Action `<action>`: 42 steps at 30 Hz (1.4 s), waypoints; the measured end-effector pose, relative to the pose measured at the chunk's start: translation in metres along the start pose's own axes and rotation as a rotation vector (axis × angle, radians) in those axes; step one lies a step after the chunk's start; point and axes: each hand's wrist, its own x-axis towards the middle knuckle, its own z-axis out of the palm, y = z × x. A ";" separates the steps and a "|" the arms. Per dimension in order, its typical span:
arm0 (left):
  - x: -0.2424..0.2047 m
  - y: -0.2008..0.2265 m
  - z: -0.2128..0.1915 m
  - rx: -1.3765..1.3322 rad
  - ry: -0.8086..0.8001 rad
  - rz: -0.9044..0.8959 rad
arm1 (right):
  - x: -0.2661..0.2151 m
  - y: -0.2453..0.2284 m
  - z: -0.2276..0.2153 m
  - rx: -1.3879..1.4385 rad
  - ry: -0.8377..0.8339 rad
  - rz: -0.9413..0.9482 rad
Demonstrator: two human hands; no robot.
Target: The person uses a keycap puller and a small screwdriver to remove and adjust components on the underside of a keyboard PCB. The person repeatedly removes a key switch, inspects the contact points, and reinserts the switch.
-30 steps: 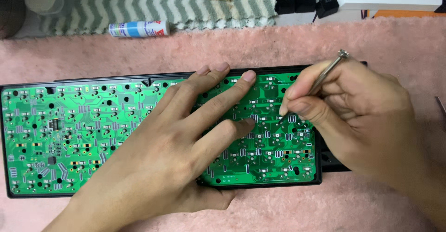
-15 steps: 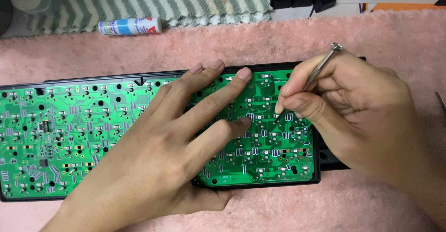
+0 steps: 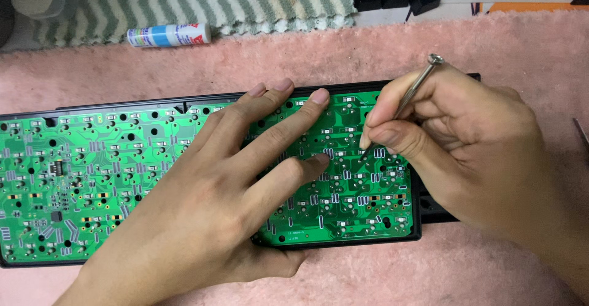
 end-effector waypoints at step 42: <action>0.000 0.000 0.001 -0.007 0.023 0.009 | 0.001 0.001 0.001 0.094 -0.003 0.091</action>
